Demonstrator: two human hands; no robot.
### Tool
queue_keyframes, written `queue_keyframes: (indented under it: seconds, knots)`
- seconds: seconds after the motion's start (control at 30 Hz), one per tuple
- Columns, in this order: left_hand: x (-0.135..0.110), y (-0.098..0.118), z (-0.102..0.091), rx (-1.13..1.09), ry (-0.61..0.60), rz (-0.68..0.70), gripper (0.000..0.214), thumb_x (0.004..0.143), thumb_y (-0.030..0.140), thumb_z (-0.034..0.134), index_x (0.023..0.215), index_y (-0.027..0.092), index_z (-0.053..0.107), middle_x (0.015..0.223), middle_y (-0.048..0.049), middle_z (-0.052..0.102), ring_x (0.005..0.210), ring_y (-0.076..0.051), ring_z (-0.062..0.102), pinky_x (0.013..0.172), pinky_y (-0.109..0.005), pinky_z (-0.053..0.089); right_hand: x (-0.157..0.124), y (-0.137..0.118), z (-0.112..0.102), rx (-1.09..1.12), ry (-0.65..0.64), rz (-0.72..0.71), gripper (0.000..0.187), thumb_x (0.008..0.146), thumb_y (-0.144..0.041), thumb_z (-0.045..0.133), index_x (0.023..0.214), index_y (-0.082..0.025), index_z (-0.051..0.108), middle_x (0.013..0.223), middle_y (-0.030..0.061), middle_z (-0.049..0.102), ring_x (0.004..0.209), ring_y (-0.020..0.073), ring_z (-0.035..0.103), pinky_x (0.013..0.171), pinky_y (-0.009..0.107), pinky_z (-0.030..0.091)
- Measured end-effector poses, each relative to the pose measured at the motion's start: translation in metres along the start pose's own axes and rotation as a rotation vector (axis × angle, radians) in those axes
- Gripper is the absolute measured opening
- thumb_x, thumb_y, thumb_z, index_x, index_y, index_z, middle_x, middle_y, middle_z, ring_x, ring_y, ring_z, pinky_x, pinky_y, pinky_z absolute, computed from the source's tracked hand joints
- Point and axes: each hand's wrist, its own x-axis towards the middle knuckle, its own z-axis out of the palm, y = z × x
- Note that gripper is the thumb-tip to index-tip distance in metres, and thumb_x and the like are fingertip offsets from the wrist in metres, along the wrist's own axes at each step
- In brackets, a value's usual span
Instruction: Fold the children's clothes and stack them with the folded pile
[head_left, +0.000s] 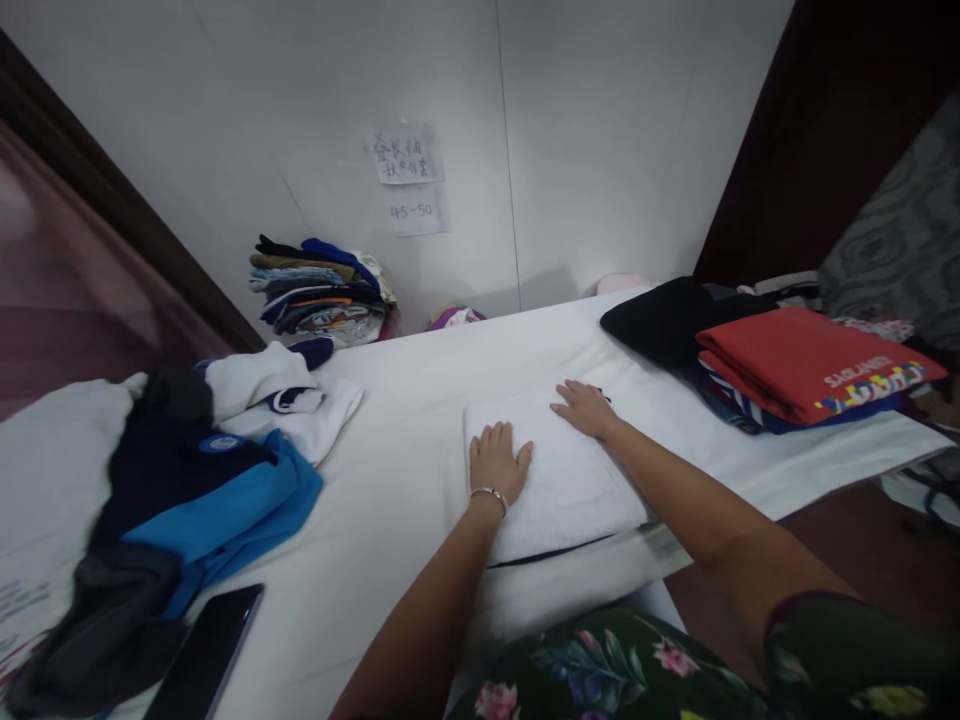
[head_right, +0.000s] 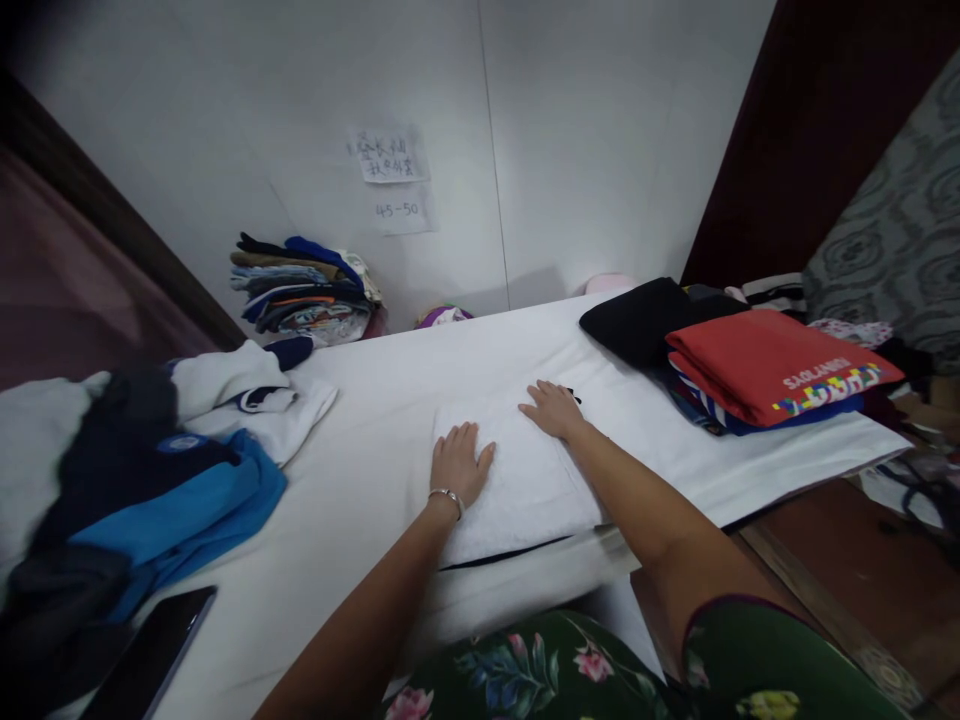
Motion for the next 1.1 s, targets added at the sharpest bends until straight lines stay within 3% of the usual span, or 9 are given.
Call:
queue_keyframes:
  seconds: [0.13,0.23,0.37,0.47,0.57,0.7,0.83,1.0,1.1]
  knots:
    - [-0.001,-0.001,0.001,-0.041,0.014,0.003,0.056,0.09,0.05,0.032,0.136,0.019,0.043,0.143,-0.0106,0.042,0.135,-0.029,0.029,0.112,-0.046,0.014,0.0,0.001,-0.001,0.084,-0.006,0.008,0.064,0.089,-0.059,0.033,0.138,-0.019,0.039,0.15,0.0117,0.027,0.139,0.0252,0.019,0.112,0.044,0.011]
    - [-0.002,-0.001,0.001,-0.053,0.023,-0.003,0.057,0.09,0.05,0.032,0.136,0.018,0.043,0.143,-0.0108,0.042,0.135,-0.028,0.029,0.112,-0.047,0.014,-0.003,0.006,-0.008,0.325,0.035,0.036,0.059,0.089,-0.054,0.039,0.135,-0.017,0.045,0.147,0.0105,0.033,0.137,0.0233,0.026,0.113,0.042,0.014]
    - [-0.001,0.0,-0.001,-0.073,0.024,-0.013,0.056,0.09,0.05,0.034,0.134,0.018,0.045,0.142,-0.0107,0.042,0.134,-0.028,0.03,0.111,-0.049,0.015,-0.026,0.026,-0.02,0.647,0.173,0.214,0.057,0.088,-0.048,0.043,0.133,-0.013,0.047,0.144,0.0112,0.04,0.132,0.0221,0.037,0.11,0.037,0.026]
    - [0.003,-0.002,-0.004,-0.131,0.011,-0.038,0.052,0.089,0.05,0.038,0.13,0.021,0.05,0.142,-0.0091,0.043,0.134,-0.027,0.03,0.112,-0.048,0.015,-0.056,0.045,-0.027,0.843,0.174,0.396,0.058,0.085,-0.045,0.049,0.135,-0.016,0.045,0.14,0.0113,0.045,0.125,0.0248,0.045,0.101,0.041,0.039]
    - [0.008,-0.014,-0.007,-0.253,0.025,-0.153,0.048,0.087,0.047,0.043,0.124,0.018,0.054,0.142,-0.011,0.043,0.134,-0.024,0.032,0.112,-0.041,0.021,-0.09,0.06,-0.032,0.969,0.095,0.507,0.064,0.082,-0.045,0.053,0.138,-0.017,0.04,0.133,0.014,0.052,0.116,0.0262,0.054,0.091,0.041,0.047]
    - [0.01,-0.042,-0.011,-0.473,0.005,-0.429,0.054,0.084,0.046,0.049,0.126,0.013,0.05,0.136,-0.0149,0.049,0.126,-0.024,0.045,0.103,-0.033,0.035,-0.121,0.067,-0.037,0.986,-0.006,0.569,0.067,0.08,-0.053,0.054,0.137,-0.02,0.042,0.124,0.0139,0.06,0.115,0.028,0.055,0.086,0.043,0.049]
    - [0.012,-0.059,-0.018,-0.612,-0.068,-0.614,0.06,0.075,0.051,0.06,0.122,0.013,0.053,0.121,-0.0154,0.061,0.113,-0.027,0.056,0.093,-0.033,0.043,-0.123,0.063,-0.034,0.898,-0.052,0.515,0.074,0.074,-0.062,0.058,0.133,-0.019,0.048,0.132,0.0149,0.053,0.115,0.0285,0.055,0.091,0.042,0.047]
    - [0.014,-0.056,-0.027,-0.836,-0.167,-0.579,0.046,0.07,0.05,0.066,0.096,0.011,0.066,0.103,-0.0148,0.069,0.098,-0.028,0.063,0.079,-0.033,0.05,-0.106,0.052,-0.031,0.778,-0.041,0.365,0.075,0.066,-0.054,0.07,0.129,-0.015,0.053,0.125,0.014,0.059,0.111,0.0293,0.057,0.097,0.041,0.043]
    - [0.013,-0.053,-0.033,-0.951,-0.073,-0.552,0.041,0.069,0.045,0.068,0.093,0.012,0.067,0.095,-0.0115,0.071,0.087,-0.024,0.065,0.071,-0.032,0.052,-0.096,0.049,-0.043,0.768,0.049,0.305,0.071,0.067,-0.044,0.071,0.129,-0.013,0.054,0.122,0.0132,0.06,0.11,0.0287,0.056,0.098,0.041,0.04]
